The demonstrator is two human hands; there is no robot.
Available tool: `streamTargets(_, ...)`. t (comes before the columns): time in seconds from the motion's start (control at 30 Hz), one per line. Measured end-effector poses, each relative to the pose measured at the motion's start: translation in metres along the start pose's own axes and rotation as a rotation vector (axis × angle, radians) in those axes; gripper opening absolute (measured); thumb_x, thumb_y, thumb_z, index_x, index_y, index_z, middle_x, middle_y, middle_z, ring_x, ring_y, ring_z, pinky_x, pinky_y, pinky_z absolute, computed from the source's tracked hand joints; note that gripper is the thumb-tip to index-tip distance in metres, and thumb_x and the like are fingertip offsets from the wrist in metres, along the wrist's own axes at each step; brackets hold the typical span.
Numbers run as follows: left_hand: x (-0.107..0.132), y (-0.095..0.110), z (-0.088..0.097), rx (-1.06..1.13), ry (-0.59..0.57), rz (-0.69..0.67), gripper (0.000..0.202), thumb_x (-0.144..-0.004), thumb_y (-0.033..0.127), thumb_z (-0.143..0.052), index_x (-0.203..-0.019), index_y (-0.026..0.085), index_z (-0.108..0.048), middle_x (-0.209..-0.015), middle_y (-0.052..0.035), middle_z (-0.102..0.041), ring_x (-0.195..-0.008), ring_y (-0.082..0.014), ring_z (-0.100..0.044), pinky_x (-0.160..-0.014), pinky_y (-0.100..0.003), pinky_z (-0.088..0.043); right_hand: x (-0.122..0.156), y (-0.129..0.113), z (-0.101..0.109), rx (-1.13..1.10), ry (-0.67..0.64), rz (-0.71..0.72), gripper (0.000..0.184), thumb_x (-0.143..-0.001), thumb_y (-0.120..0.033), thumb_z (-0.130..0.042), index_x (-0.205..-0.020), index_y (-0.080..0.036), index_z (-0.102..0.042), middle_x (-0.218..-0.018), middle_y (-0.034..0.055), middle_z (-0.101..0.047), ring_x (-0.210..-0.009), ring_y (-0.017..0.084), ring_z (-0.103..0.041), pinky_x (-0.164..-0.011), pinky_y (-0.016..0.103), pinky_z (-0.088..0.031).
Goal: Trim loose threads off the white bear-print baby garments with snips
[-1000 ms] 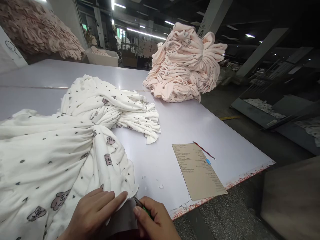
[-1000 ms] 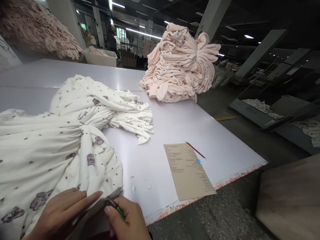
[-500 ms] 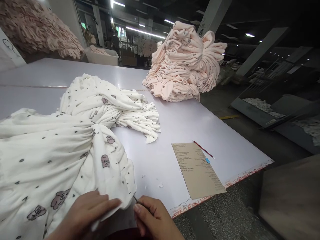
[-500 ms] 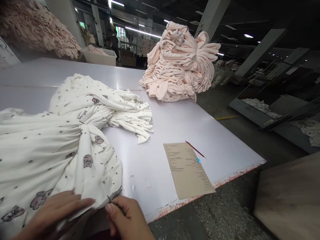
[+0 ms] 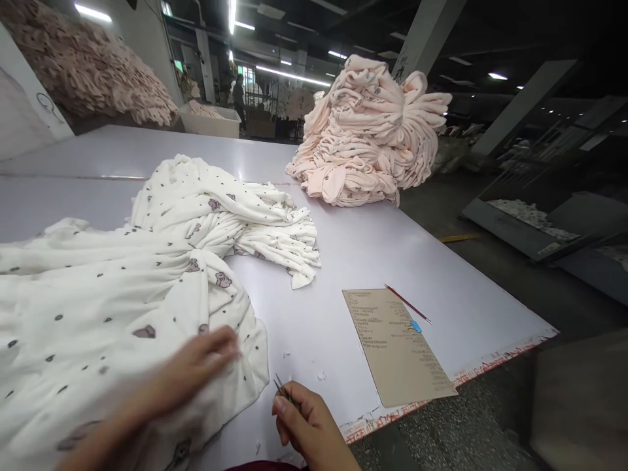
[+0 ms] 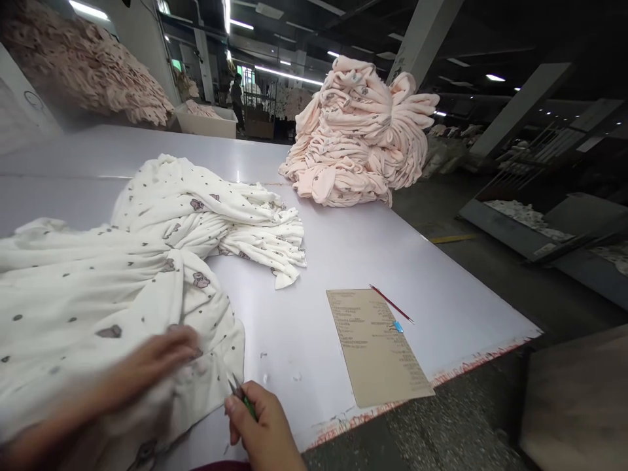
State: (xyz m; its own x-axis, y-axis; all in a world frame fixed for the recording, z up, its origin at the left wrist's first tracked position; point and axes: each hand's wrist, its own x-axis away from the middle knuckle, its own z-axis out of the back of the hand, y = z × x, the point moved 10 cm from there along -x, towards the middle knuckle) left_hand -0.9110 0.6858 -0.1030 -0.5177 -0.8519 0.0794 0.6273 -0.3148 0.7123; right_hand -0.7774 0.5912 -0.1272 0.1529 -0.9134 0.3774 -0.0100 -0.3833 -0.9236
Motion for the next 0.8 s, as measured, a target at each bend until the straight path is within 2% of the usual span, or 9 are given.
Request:
streamTargets(0.1, -0.025, -0.011, -0.073, -0.17, -0.176, 0.091, 0.037, -0.081, 0.037, -0.064, -0.109, 0.014, -0.057, -0.091, -0.0043, -0.065, -0.081, -0.02, -0.063, -0.077, -0.042, -0.05, 0.0, 0.005, 0.001, 0.008, -0.003, 0.007, 0.051, -0.076, -0.07, -0.051, -0.071, -0.019, -0.046, -0.054, -0.0055, -0.044, -0.041, 0.006, -0.022, -0.042, 0.021, -0.016)
streamTargets(0.17, -0.035, -0.024, -0.11, -0.243, -0.234, 0.173, 0.034, -0.081, 0.034, -0.064, -0.107, 0.014, -0.057, -0.097, -0.0063, -0.064, -0.085, -0.0212, -0.062, -0.08, -0.044, -0.049, 0.002, 0.011, 0.007, -0.005, 0.01, 0.0, 0.054, -0.075, -0.072, -0.05, -0.073, -0.019, -0.046, -0.053, -0.0058, -0.044, -0.039, 0.006, -0.021, -0.04, 0.021, -0.015)
streamTargets(0.27, -0.033, -0.036, -0.126, -0.212, -0.289, 0.206, 0.017, -0.084, 0.028, -0.059, -0.093, 0.014, -0.061, -0.09, -0.0045, -0.066, -0.083, -0.0198, -0.063, -0.08, -0.041, -0.048, 0.005, 0.025, 0.017, -0.048, 0.033, -0.036, 0.056, -0.072, -0.075, -0.05, -0.073, -0.019, -0.045, -0.051, -0.0068, -0.043, -0.038, 0.005, -0.021, -0.039, 0.02, -0.014)
streamTargets(0.33, -0.021, -0.035, -0.104, -0.112, -0.302, 0.161, 0.013, -0.082, 0.026, -0.057, -0.091, 0.017, -0.061, -0.088, -0.0033, -0.068, -0.087, -0.0201, -0.063, -0.082, -0.035, -0.048, 0.006, 0.031, 0.022, -0.074, 0.05, -0.046, 0.057, -0.072, -0.075, -0.05, -0.073, -0.019, -0.045, -0.05, -0.007, -0.042, -0.037, 0.005, -0.021, -0.039, 0.02, -0.014)
streamTargets(0.43, 0.006, -0.029, -0.037, 0.051, -0.223, 0.135, 0.03, -0.084, 0.039, -0.044, -0.104, 0.021, -0.056, -0.106, -0.0043, -0.067, -0.101, -0.0229, -0.06, -0.086, -0.029, -0.047, 0.003, 0.03, 0.021, -0.1, 0.064, -0.019, 0.055, -0.073, -0.073, -0.051, -0.072, -0.019, -0.045, -0.051, -0.0067, -0.042, -0.039, 0.005, -0.021, -0.041, 0.02, -0.015)
streamTargets(0.53, 0.028, -0.016, 0.022, 0.449, -0.096, 0.168, 0.042, -0.075, 0.057, -0.054, -0.093, 0.02, -0.058, -0.083, -0.0026, -0.068, -0.076, -0.0212, -0.063, -0.069, -0.026, -0.05, -0.004, 0.01, 0.012, -0.101, 0.086, 0.1, 0.051, -0.078, -0.068, -0.052, -0.07, -0.018, -0.045, -0.052, -0.0064, -0.039, -0.046, 0.007, -0.027, -0.047, 0.019, -0.023)
streamTargets(0.6, 0.036, -0.006, 0.036, 0.744, -0.044, 0.199, 0.042, -0.066, 0.058, -0.067, -0.081, 0.019, -0.061, -0.067, 0.0011, -0.064, -0.061, -0.0152, -0.057, -0.057, -0.021, -0.046, -0.008, -0.007, 0.001, -0.111, 0.115, 0.19, 0.046, -0.075, -0.062, -0.058, -0.075, -0.018, -0.049, -0.059, -0.0051, -0.041, -0.052, 0.008, -0.032, -0.052, 0.019, -0.029)
streamTargets(0.7, 0.038, 0.001, 0.033, 1.007, 0.026, 0.245, 0.04, -0.06, 0.052, -0.076, -0.076, 0.018, -0.06, -0.06, 0.0032, -0.061, -0.054, -0.011, -0.053, -0.052, -0.017, -0.042, -0.016, -0.027, -0.022, -0.158, 0.125, 0.295, 0.048, -0.06, -0.049, -0.076, -0.089, -0.021, -0.05, -0.077, -0.0034, -0.046, -0.056, 0.008, -0.036, -0.054, 0.018, -0.034)
streamTargets(0.8, 0.037, -0.007, 0.038, 0.896, 0.161, 0.234, 0.038, -0.065, 0.05, -0.071, -0.081, 0.019, -0.058, -0.064, 0.0014, -0.063, -0.058, -0.0151, -0.058, -0.054, -0.021, -0.048, -0.021, -0.049, -0.039, 0.019, 0.161, 0.462, 0.039, -0.06, -0.029, -0.072, -0.09, -0.022, -0.049, -0.078, -0.0033, -0.046, -0.059, 0.01, -0.042, -0.054, 0.019, -0.035)
